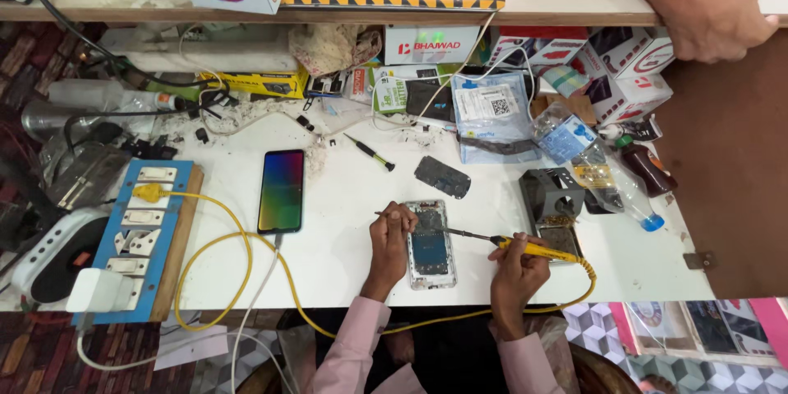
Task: The person uses a soldering iron and tweezers to work on a disassembled mobile phone motherboard. They repeatedly apply the soldering iron to small components while holding the board steady, occasionally adjusting the tweezers. The phone casing and other tools remain on the cluttered workbench throughout.
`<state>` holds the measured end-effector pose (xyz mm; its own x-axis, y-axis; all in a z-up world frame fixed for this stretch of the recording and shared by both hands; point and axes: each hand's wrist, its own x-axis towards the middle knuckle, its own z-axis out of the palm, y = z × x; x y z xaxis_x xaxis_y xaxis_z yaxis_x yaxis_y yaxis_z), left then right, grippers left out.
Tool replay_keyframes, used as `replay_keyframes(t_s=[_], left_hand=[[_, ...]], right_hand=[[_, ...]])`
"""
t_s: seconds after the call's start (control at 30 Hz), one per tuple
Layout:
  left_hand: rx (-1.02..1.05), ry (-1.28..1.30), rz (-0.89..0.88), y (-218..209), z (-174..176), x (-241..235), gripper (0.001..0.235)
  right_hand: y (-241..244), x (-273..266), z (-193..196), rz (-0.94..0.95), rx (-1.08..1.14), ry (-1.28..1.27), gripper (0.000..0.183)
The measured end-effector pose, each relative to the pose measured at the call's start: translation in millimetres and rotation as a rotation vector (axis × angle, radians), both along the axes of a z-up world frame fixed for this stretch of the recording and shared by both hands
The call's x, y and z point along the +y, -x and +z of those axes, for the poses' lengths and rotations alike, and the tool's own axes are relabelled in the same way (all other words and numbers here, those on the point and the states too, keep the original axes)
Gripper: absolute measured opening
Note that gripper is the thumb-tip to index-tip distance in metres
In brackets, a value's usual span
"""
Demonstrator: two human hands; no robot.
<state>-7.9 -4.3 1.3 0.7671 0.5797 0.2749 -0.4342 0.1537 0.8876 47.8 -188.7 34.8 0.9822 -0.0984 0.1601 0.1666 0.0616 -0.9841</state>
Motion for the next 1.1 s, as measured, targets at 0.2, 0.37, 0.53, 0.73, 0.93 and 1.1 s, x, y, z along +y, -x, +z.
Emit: replay_keyframes(t_s=[0.2,0.37,0.53,0.73,0.93,1.1], left_hand=[[0.0,-0.029,0.012,0,5,1,0.054],[0.025,0.021,0.006,2,4,-3,0.052],[-0.032,0.054,-0.027,-1,3,0,0.051],[0.008,0.026,-0.009,1,-1,-2,0.05],[0.022,-0.017,0.007,1,0,0,0.053],[0.163,0.134,0.053,-5,15,12,0.056]], right_hand=[[-4,1,0,0.009,0.007,-0.031,0.023],[-8,-3,-3,0.037,0.033,-0.115,0.023],[-11,0,-3,0.074,0.042,-0.072,0.024],[-7,-4,-3,0.01,0.032,-0.062,0.023],[-7,-3,-2,0.037,0.048,-0.061,0.024],[-12,-4,-8,0.037,0.039,-0.131,0.025]])
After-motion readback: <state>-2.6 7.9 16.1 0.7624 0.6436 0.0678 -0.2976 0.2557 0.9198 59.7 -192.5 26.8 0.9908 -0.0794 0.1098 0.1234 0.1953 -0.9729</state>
